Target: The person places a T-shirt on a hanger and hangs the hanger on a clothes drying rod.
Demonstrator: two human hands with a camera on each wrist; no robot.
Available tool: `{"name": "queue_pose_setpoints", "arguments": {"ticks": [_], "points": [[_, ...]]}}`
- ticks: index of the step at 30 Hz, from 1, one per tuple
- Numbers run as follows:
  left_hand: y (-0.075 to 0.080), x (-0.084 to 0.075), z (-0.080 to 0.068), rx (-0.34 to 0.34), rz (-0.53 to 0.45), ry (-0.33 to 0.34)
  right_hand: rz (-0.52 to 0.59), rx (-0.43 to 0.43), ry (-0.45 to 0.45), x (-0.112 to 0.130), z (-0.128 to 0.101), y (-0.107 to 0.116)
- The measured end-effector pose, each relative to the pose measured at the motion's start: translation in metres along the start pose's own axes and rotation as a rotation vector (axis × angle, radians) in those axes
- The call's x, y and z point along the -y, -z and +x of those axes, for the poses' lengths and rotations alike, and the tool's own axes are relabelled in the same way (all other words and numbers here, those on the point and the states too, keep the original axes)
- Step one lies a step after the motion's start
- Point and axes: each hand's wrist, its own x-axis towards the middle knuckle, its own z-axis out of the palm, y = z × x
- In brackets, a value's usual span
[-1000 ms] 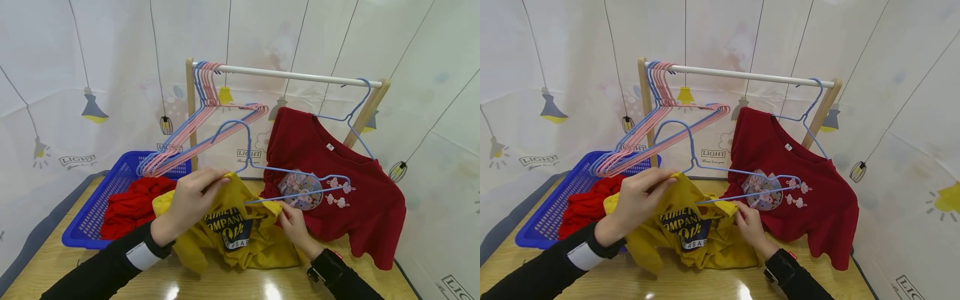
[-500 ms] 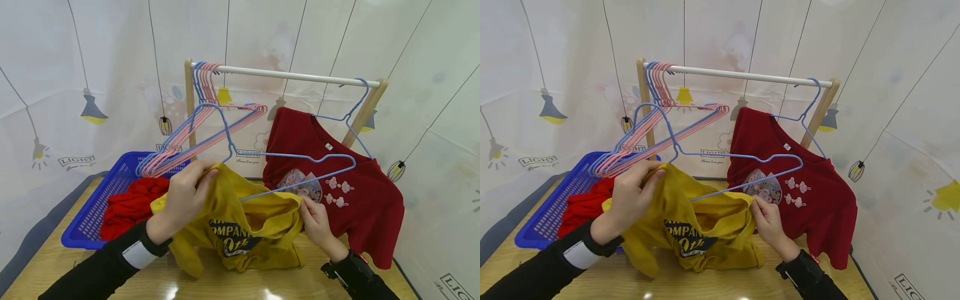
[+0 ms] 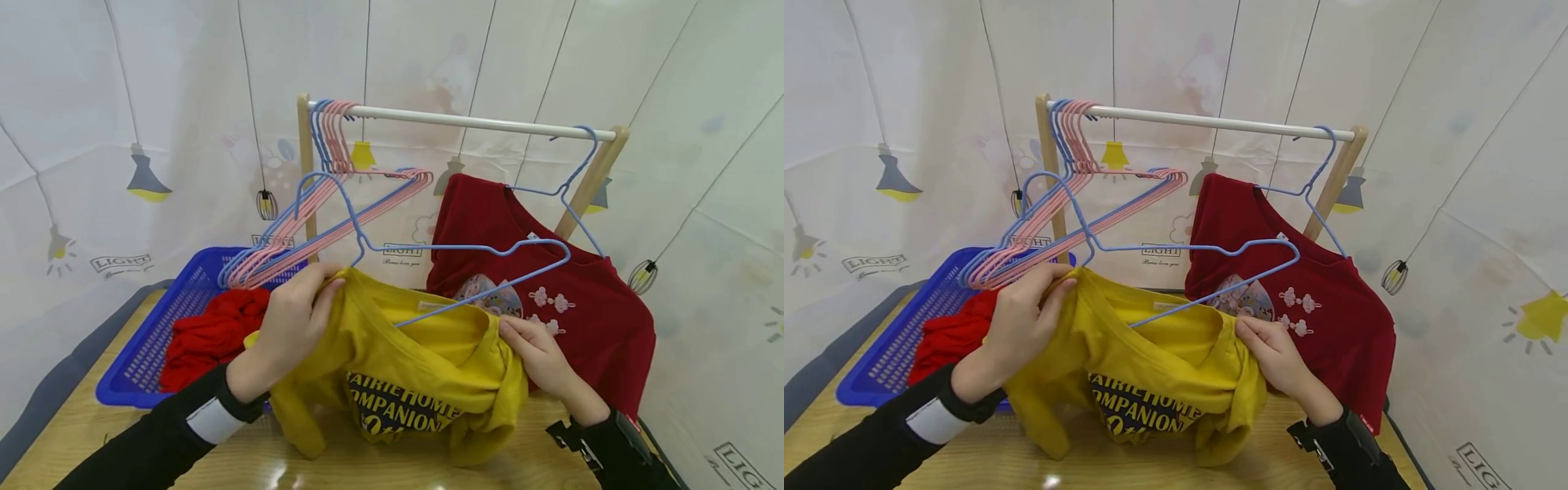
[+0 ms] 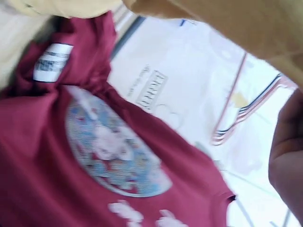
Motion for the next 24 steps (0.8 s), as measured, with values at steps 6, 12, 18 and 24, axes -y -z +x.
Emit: {"name": "queue_pose_setpoints", "arguments": {"ticks": [6, 12, 18, 24], "points": [[-0.001, 0.006, -0.006, 0.081, -0.007, 0.026, 0.081, 0.058, -0.212, -0.013, -0.003, 0.004], [0.001, 0.009, -0.007, 0.100, -0.015, 0.091, 0.159, 0.157, -0.280, -0.020, -0.008, 0.004], [0.003, 0.011, -0.007, 0.107, -0.008, 0.118, -0.032, 0.060, -0.173, -0.022, -0.010, 0.000], [0.002, 0.014, -0.009, 0.123, -0.017, 0.132, -0.076, 0.007, -0.069, -0.025, -0.013, 0.003]]}}
